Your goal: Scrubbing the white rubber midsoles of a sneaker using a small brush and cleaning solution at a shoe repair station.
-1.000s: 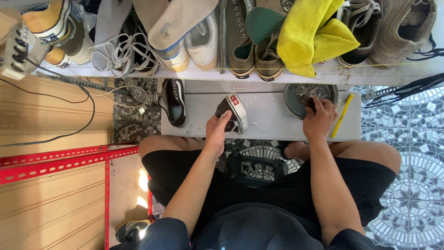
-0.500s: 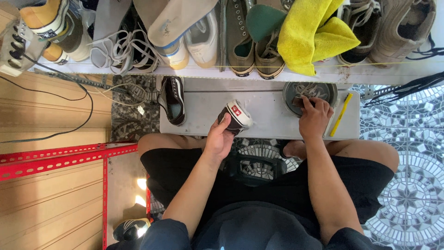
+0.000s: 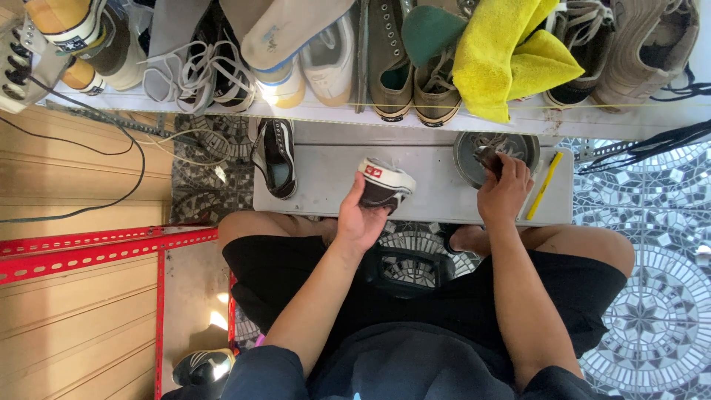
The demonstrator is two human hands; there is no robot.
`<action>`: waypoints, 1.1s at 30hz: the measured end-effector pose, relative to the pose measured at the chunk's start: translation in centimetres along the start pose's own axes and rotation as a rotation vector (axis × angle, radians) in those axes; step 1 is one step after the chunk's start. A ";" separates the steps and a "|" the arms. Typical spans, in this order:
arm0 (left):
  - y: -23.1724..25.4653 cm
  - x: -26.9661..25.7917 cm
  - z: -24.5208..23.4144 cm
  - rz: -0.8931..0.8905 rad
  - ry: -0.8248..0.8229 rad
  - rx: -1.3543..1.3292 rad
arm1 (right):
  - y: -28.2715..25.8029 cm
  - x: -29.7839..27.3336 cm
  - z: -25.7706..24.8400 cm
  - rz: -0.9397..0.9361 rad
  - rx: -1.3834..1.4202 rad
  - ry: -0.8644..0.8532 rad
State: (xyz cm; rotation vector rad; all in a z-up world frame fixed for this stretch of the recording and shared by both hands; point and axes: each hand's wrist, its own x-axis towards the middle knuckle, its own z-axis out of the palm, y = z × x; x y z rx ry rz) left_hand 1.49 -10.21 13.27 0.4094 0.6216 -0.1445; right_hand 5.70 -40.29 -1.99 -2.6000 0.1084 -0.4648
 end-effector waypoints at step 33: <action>-6.2 1.3 -5.7 -0.001 -0.280 0.114 | -18.9 -0.6 -9.5 -0.254 0.674 -0.072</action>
